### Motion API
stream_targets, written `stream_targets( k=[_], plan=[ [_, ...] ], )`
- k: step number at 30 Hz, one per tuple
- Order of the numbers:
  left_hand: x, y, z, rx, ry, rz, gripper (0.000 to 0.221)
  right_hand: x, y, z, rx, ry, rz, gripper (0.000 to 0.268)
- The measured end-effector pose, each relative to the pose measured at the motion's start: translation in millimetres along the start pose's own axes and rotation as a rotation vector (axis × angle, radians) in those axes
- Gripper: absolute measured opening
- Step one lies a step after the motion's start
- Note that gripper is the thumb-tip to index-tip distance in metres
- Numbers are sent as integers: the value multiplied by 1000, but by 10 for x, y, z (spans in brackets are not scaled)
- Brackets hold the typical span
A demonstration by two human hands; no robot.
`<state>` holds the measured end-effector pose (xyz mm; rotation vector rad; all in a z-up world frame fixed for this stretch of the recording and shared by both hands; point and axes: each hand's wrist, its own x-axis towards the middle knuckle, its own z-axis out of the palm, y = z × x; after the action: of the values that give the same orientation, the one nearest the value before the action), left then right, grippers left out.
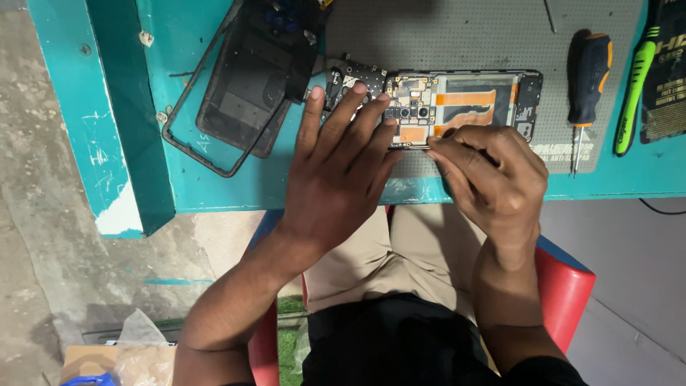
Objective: The person is disassembling a mobile phone using a screwdriver. They remove small screws and lift internal components from the device frame by hand.
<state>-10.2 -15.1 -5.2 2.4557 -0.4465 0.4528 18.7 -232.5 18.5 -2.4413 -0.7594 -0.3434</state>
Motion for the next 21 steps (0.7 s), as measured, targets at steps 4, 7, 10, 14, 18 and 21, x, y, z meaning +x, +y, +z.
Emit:
stream_targets(
  k=[4, 7, 10, 14, 18, 21],
  plan=[
    [20, 11, -21, 12, -6, 3, 29, -30, 7, 5, 10, 18, 18, 24],
    [36, 21, -36, 24, -11, 3, 28, -35, 29, -2, 49, 28, 21, 23],
    [44, 25, -46, 31, -10, 13, 29, -45, 29, -14, 71, 49, 44, 21],
    [46, 30, -40, 37, -6, 25, 28, -50, 26, -40, 145, 103, 167, 19],
    [42, 37, -37, 43, -18, 25, 28, -24, 41, -55, 292, 171, 226, 16],
    [46, 39, -47, 52, -32, 29, 28, -23, 59, -46, 315, 201, 211, 16]
  ],
)
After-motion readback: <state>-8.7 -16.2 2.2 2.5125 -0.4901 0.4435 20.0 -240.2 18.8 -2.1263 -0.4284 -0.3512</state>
